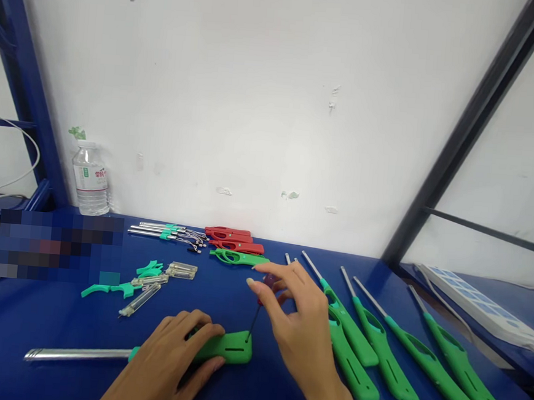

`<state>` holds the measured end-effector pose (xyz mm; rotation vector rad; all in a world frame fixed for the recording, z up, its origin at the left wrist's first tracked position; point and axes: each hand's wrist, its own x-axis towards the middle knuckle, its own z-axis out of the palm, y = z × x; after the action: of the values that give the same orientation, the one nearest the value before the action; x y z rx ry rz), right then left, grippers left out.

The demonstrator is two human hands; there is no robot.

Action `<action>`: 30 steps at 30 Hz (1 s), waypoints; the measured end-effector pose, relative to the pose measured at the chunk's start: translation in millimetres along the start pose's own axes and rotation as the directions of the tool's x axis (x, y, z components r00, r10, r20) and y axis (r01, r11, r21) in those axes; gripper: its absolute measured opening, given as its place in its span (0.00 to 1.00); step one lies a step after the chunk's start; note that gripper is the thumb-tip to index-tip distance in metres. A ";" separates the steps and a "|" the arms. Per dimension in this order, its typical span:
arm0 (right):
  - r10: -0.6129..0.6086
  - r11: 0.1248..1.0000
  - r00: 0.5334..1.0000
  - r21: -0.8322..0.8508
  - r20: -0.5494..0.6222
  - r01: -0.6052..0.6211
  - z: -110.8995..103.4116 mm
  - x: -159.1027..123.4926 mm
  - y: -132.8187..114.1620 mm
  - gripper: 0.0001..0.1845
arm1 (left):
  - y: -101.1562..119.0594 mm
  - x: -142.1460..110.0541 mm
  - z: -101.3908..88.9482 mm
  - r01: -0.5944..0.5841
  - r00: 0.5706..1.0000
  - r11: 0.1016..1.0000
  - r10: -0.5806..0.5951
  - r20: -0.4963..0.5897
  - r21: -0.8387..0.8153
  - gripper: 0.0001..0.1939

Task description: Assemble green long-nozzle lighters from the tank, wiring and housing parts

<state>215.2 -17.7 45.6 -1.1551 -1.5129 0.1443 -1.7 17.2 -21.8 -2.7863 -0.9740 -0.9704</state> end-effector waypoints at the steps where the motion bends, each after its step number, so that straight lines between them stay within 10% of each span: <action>1: -0.004 1.000 1.000 -0.025 -0.009 0.004 0.0 -0.3 0.0 0.06 | 0.1 -0.2 0.1 0.001 1.000 1.000 -0.001 0.001 0.000 0.09; 8: -0.063 0.998 0.993 -0.015 0.099 0.065 -2.9 0.1 -2.2 0.21 | -1.0 -0.8 1.3 -0.023 0.999 1.000 0.024 -0.037 0.021 0.11; 30: -0.003 1.000 0.991 0.026 0.133 0.000 -6.1 0.2 -6.7 0.15 | -2.2 -5.3 1.4 0.005 1.000 1.000 -0.005 0.006 0.012 0.12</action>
<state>216.4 -24.0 52.1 -1.1421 -1.6247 0.2436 -5.4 16.3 -26.4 -2.7798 -0.9844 -0.9536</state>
